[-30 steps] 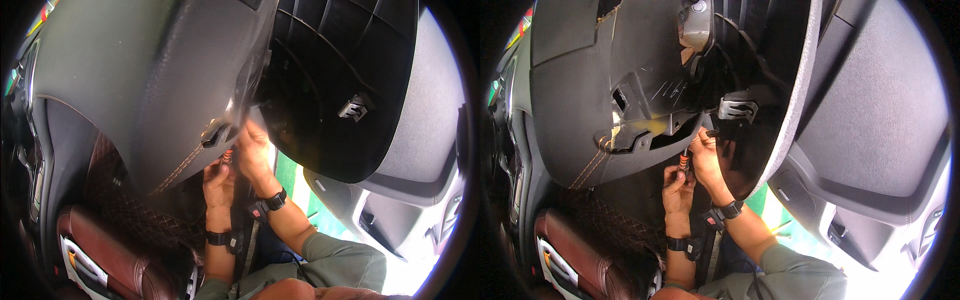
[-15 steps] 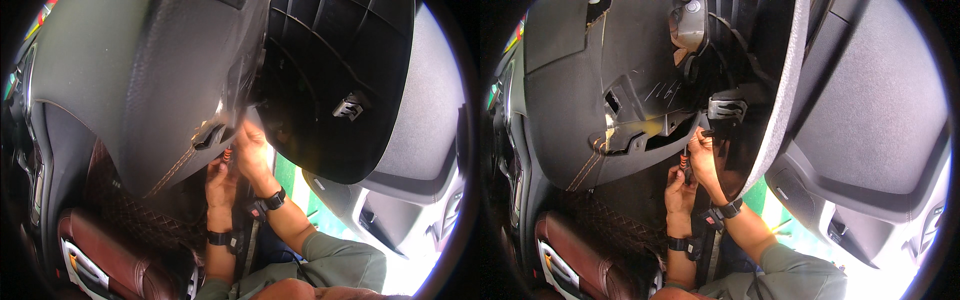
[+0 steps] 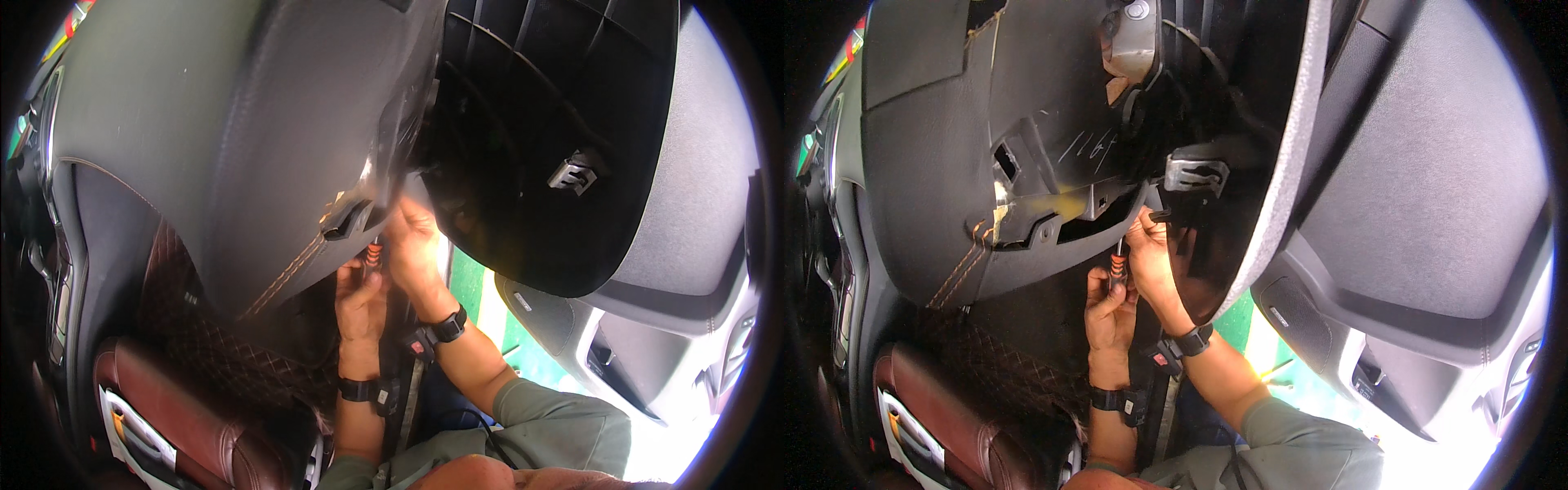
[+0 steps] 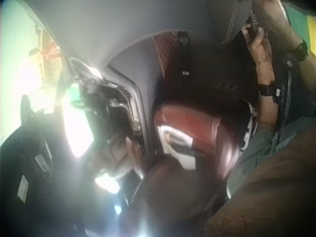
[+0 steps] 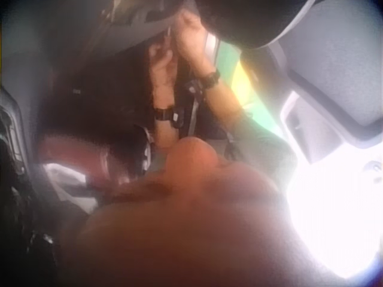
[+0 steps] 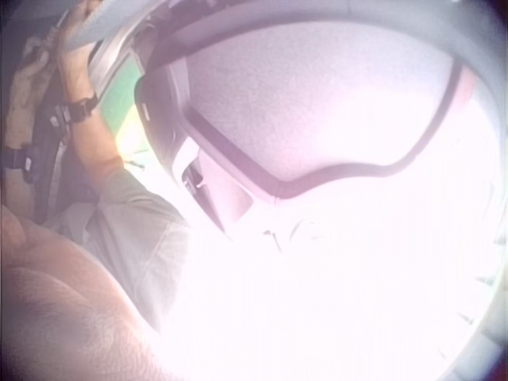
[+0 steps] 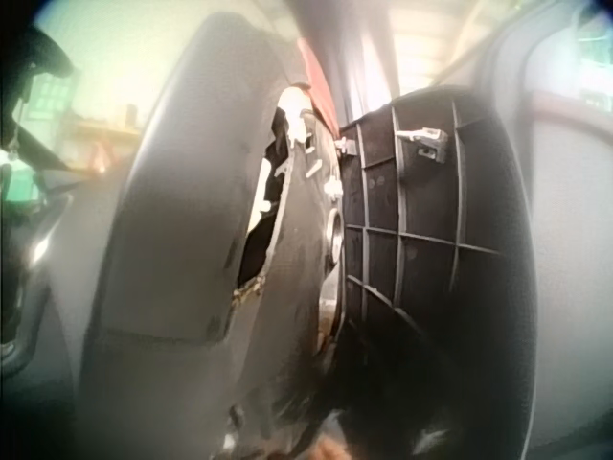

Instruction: The person uses a screwdriver to loosen screws and pry off interior trim panels on the passenger side of a car. They remove a lower dashboard panel and a door panel, then place the removed parts on the seat.

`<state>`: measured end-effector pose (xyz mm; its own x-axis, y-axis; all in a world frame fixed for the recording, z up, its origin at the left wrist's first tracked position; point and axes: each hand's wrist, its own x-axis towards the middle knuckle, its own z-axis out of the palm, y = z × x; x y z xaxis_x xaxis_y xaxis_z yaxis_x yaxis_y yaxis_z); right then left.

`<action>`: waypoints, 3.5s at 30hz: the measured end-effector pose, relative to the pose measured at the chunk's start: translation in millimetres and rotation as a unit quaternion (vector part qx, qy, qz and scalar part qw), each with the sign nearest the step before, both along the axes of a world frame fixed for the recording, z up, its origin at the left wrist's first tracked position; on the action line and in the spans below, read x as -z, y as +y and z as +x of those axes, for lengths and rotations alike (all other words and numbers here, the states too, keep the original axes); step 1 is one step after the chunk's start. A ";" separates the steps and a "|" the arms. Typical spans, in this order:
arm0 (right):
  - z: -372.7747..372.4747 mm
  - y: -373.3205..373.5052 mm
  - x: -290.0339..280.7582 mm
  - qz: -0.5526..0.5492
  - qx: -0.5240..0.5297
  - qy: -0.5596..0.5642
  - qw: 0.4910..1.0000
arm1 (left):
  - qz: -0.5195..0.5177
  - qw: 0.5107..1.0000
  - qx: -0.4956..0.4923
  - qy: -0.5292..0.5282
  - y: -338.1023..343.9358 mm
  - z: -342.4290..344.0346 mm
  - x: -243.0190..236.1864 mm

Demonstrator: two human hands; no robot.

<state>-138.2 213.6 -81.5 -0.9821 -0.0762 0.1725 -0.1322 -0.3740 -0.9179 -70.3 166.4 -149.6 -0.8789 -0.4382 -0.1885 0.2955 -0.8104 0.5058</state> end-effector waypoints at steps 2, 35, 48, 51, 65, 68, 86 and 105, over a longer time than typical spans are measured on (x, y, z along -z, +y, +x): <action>-1.2 6.3 -0.4 0.018 -0.009 -0.022 1.000 | 0.017 0.993 0.105 -0.044 -10.9 5.1 -11.1; 32.6 4.7 -8.2 0.191 -0.087 -0.087 0.974 | -0.060 0.995 0.074 0.030 -18.7 6.4 18.4; -5.4 -2.1 29.6 -0.279 -0.324 -0.202 0.881 | -0.055 0.959 0.279 0.011 -47.4 22.5 0.7; 2.3 -19.5 30.8 -0.145 -0.159 -0.145 0.966 | -0.097 0.976 0.193 -0.037 -40.6 17.2 4.9; -13.9 6.4 49.6 -0.265 -0.275 -0.193 0.904 | -0.132 0.985 0.106 0.028 2.9 3.5 37.0; 18.7 -12.9 27.9 0.102 0.007 -0.027 0.994 | -0.466 0.881 0.060 -0.060 -6.9 10.4 33.0; -4.3 -10.0 42.5 -0.013 -0.064 0.075 0.995 | -0.869 0.491 0.007 -0.065 -45.3 10.7 28.5; -5.7 -9.7 19.2 -0.116 -0.072 -0.089 0.987 | -0.738 0.656 -0.011 -0.160 -24.7 21.3 12.6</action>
<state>-143.9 203.9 -100.6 -0.9803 -0.1957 0.0264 0.0938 -0.5792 -0.8097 -49.1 141.7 -162.3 -0.8885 -0.3622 0.2818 -0.0132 0.6340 0.7732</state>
